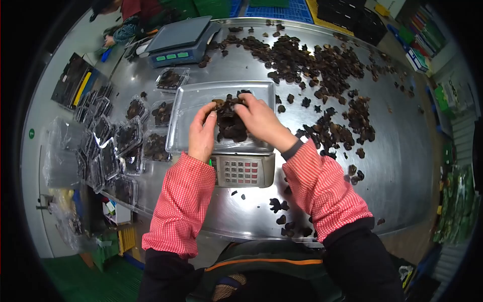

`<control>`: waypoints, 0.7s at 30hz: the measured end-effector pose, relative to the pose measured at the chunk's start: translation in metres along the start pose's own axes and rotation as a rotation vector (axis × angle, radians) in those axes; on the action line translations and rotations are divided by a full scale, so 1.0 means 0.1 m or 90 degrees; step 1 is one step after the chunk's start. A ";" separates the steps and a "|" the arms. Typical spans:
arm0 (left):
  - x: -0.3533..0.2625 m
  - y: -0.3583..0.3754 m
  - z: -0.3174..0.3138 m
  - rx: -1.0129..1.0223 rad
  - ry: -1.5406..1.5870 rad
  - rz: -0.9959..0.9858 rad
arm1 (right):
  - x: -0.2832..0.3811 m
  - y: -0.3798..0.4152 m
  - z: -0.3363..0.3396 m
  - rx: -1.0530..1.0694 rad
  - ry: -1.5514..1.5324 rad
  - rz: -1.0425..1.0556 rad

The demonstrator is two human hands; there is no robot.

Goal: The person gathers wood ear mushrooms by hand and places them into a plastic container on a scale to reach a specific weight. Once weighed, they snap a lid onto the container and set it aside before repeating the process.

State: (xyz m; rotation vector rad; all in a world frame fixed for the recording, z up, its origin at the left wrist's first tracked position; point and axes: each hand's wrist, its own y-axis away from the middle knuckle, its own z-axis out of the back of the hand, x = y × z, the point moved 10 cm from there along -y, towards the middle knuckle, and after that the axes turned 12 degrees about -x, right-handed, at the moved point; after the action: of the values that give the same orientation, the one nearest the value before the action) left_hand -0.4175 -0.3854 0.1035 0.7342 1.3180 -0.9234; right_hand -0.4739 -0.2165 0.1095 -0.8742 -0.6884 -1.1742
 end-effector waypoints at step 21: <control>0.29 0.50 1.20 -0.161 0.088 0.096 | -0.33 0.61 0.48 -0.066 0.237 0.087</control>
State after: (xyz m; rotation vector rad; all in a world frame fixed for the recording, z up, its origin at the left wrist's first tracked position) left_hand -0.3163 -0.4708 0.0878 0.6983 1.4483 -0.5796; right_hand -0.4240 -0.1505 0.0928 -0.7478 -0.2637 -1.2146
